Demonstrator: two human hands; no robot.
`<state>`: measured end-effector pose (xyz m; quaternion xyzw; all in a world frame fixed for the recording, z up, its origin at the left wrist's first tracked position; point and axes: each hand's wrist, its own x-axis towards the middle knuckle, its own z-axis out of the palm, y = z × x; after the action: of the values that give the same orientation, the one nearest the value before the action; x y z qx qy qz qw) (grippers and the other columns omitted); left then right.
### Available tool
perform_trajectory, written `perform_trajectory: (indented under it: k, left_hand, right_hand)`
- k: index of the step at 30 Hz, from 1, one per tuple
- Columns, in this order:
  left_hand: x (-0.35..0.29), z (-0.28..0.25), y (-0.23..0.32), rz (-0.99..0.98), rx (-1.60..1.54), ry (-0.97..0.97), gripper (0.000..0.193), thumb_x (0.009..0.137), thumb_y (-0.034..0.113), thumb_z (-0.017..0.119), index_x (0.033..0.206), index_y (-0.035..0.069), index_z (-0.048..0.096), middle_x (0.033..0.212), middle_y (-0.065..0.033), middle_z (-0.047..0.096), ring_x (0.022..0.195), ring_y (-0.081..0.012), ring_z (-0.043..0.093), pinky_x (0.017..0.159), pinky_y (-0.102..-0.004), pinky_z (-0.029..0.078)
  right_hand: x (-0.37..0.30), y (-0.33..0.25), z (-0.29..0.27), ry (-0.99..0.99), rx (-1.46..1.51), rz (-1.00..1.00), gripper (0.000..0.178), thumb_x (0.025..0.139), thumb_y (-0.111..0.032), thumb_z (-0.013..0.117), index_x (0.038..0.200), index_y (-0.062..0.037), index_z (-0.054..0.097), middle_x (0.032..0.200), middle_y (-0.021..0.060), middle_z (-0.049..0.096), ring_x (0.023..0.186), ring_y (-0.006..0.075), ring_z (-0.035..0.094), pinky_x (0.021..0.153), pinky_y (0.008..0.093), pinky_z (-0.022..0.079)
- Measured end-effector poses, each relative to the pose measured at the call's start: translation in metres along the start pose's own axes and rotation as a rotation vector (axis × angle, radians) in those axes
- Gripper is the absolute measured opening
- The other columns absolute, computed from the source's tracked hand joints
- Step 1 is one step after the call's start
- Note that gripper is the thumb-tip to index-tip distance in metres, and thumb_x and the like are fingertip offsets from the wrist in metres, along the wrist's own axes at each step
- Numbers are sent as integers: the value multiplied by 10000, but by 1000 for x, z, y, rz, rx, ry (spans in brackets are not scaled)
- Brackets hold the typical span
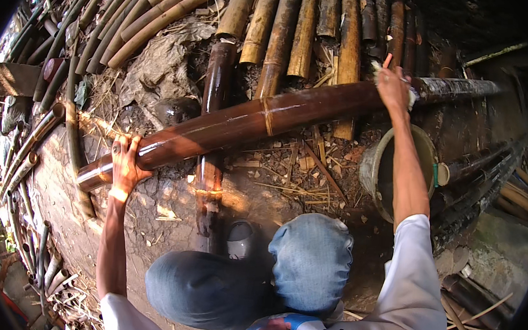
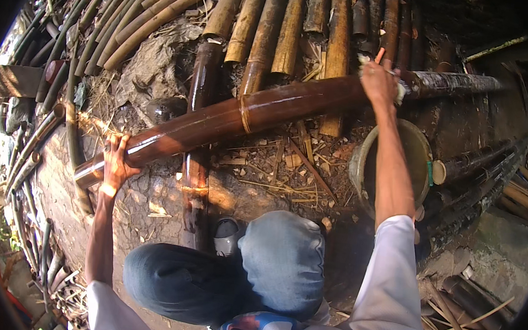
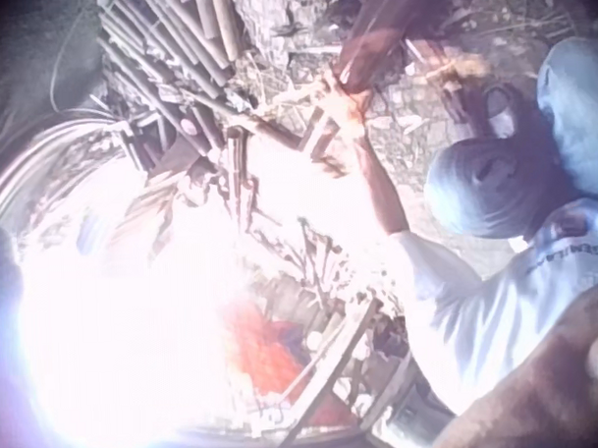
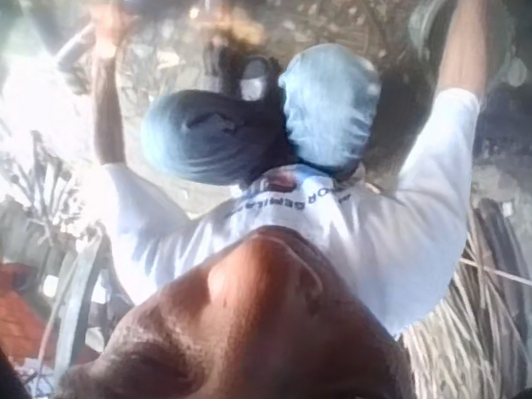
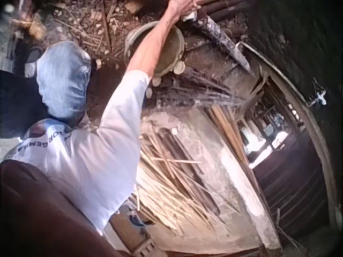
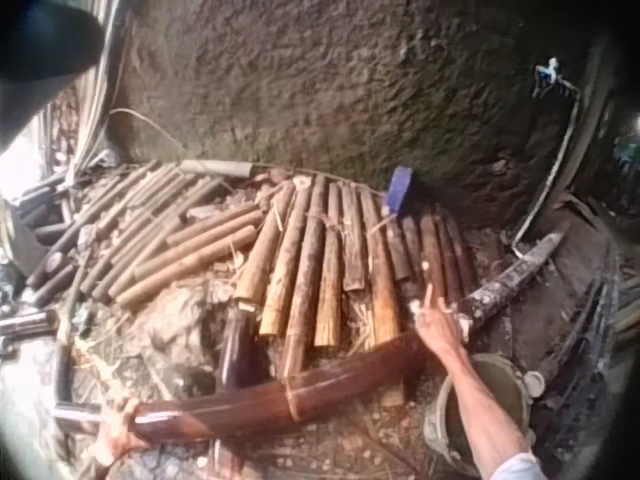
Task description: The person splits bamboo poles into thin strips using a machete and a wooden wedge. They repeatedly strike the wedge to drive it through the bamboo, then separate the resulting strips. The person also wipes a bamboo pole with a cloth and water.
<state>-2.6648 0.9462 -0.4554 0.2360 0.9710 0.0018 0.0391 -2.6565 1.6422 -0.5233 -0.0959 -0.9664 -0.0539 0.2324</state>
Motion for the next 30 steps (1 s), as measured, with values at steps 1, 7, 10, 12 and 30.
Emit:
perform_trajectory:
  k: [1,7,10,12,30]
  left_hand:
    - [-11,10,-12,150,-13,125,1039,510,282,899,1420,76,439,1295,-190,507,1215,-398,502,999,-490,444]
    - [-26,30,16,-97,78,16,1075,469,141,907,1430,62,431,1360,-158,526,1264,-377,483,1070,-478,379]
    - [-78,53,17,-145,120,227,987,581,129,868,1449,28,409,1428,-170,486,1345,-384,424,1144,-488,293]
    - [-58,59,34,-90,70,472,865,678,141,785,1447,19,409,1433,-175,480,1363,-384,405,1157,-495,270]
    - [-5,44,-15,-12,-6,153,1250,387,268,938,1470,20,368,1401,-167,508,1323,-370,442,1124,-522,301]
  right_hand:
    - [9,-68,-31,-420,317,176,390,1004,-338,427,1037,-92,728,909,154,718,870,358,704,813,464,565]
    - [-59,-306,-82,-37,875,-362,317,925,-320,557,1045,-73,715,1128,228,680,1091,398,648,1034,508,455]
    - [-39,-159,-77,-628,397,128,308,1025,-336,449,1161,-180,677,1184,134,657,963,269,685,797,476,570]
    - [-13,-18,-60,-222,-34,-53,333,1054,-220,371,1158,-138,677,952,154,685,821,255,674,719,433,573]
    - [-25,-160,-87,-754,489,203,238,973,-221,500,1022,-32,637,974,207,689,774,339,686,709,526,546]
